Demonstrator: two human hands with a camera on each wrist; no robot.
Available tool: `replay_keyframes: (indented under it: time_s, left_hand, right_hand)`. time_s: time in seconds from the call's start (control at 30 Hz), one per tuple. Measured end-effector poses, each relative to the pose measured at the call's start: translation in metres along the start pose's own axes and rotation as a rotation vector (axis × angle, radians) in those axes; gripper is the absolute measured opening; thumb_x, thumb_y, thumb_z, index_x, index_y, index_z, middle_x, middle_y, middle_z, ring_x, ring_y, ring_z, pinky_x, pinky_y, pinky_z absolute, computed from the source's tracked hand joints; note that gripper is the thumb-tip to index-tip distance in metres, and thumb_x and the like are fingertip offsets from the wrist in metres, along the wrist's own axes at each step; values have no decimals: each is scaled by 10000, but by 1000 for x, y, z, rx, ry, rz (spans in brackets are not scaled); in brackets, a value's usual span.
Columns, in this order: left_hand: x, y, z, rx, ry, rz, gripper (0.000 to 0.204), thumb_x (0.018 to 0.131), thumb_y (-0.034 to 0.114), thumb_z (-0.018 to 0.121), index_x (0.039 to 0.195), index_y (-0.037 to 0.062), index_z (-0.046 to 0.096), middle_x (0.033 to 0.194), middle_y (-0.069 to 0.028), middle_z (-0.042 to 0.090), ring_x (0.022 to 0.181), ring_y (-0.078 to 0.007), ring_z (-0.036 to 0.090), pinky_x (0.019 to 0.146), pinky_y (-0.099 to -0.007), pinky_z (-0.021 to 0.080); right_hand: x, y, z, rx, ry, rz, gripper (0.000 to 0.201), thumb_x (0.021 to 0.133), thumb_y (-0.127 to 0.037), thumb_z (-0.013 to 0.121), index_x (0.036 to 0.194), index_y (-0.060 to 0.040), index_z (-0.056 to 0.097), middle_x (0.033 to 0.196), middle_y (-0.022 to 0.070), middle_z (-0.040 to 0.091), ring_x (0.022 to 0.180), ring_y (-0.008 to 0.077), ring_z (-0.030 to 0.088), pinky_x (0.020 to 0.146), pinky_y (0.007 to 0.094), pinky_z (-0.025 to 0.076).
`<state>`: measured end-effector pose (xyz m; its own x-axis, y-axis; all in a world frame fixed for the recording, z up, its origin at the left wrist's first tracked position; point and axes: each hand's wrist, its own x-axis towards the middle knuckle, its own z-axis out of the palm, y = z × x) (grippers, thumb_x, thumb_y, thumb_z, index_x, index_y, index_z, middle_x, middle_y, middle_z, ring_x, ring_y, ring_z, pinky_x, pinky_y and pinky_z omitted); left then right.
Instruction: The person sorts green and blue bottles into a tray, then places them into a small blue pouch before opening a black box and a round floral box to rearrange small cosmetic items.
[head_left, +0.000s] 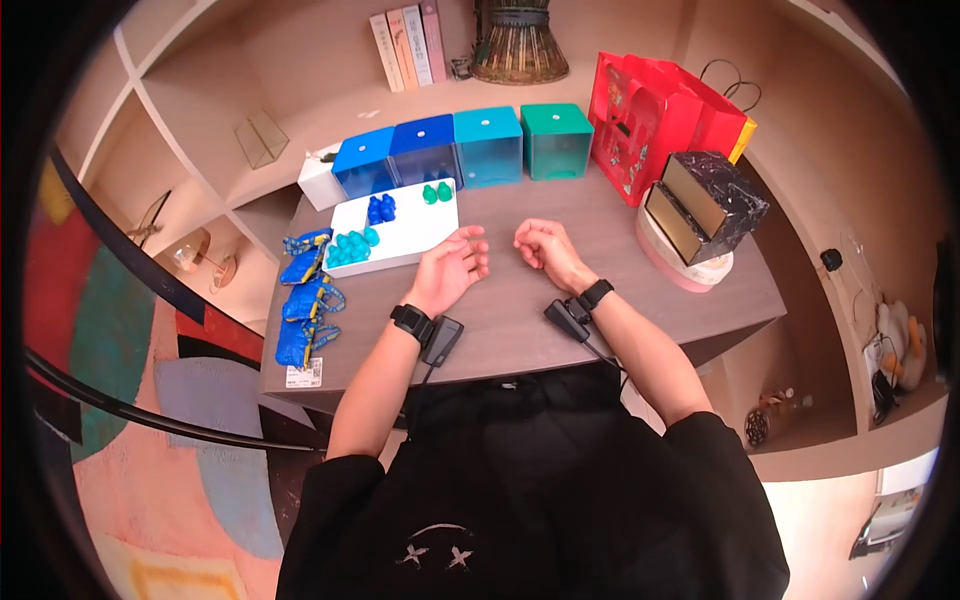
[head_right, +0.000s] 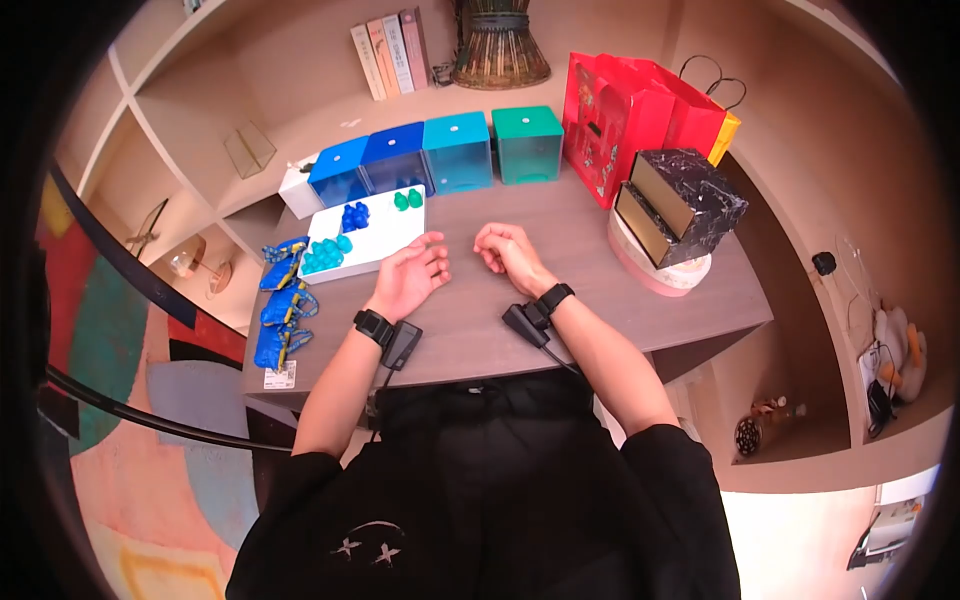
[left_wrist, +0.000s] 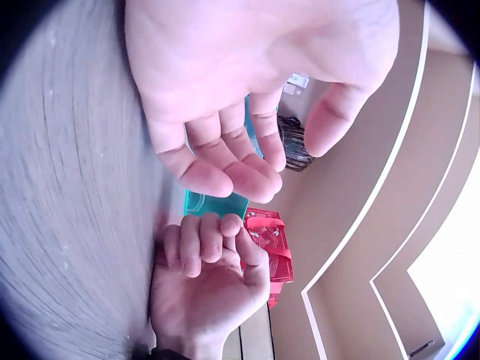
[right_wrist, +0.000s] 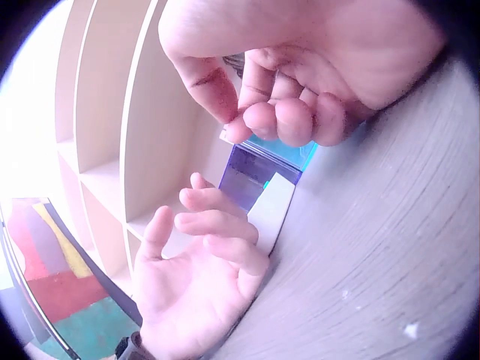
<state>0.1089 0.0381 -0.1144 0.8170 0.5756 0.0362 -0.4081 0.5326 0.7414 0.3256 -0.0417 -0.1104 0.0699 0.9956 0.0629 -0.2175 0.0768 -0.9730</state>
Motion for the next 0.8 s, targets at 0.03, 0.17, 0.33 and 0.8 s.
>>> replay_keyframes:
  time_s: [0.03,0.17,0.33,0.8]
  left_hand:
    - [1,0,-1,3,-9,-4,373,908,207,569,1242,43,545,1023,-89,608,911,-192,593,857,-352,492]
    - [0,0,-2,6,20,6,361,917,203,557,1242,47,546,1023,-89,608,908,-189,591,844,-345,496]
    - [0,1,-5,-4,20,8,352,930,199,562,1250,54,538,1012,-92,620,905,-202,591,846,-358,498]
    - [-4,-3,-15,36,72,69,305,978,202,561,1242,50,545,1021,-77,628,899,-184,597,828,-334,513]
  right_hand:
    - [1,0,0,-12,-8,-9,124,888,-115,544,807,-58,618,611,-23,520,512,56,446,469,225,319]
    - [1,-1,-1,31,32,2,114,896,-130,542,821,-68,602,607,-31,513,506,57,448,465,220,313]
    - [1,-1,-4,95,49,-9,127,904,-132,542,818,-64,606,605,-30,513,504,56,450,455,222,307]
    - [-1,0,-1,-18,33,-30,112,920,-139,548,843,-77,599,624,-28,525,510,60,454,468,219,307]
